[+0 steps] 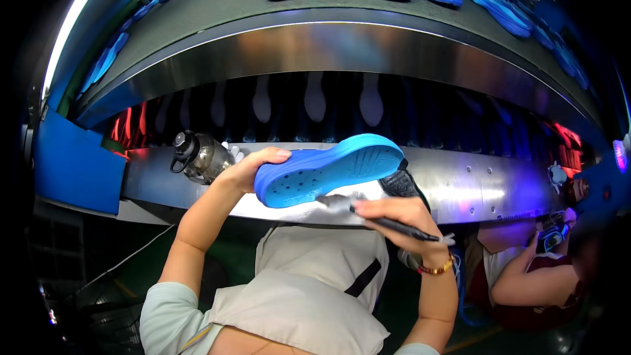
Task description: The person applies adhesive to the inner surfaces of blue shoe soles using a brush tool, picking up soles from a conveyor belt and returning them to the belt after application.
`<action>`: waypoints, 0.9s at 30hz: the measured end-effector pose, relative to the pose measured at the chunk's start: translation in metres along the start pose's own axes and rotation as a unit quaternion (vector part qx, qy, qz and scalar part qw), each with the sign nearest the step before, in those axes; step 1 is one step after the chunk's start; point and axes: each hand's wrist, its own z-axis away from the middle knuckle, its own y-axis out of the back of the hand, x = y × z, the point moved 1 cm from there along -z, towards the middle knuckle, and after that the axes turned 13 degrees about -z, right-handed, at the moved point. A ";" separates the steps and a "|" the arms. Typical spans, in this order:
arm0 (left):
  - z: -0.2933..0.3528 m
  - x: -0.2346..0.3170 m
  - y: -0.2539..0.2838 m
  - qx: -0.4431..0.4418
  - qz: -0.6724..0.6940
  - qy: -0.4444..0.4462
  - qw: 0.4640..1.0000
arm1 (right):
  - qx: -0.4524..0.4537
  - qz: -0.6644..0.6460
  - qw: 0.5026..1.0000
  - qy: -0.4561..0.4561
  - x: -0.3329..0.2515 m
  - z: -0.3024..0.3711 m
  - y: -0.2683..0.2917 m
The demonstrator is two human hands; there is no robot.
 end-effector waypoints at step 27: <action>-0.053 -0.049 -0.044 0.053 0.317 -0.271 0.907 | 0.121 -0.008 0.991 0.059 -0.005 -0.032 -0.046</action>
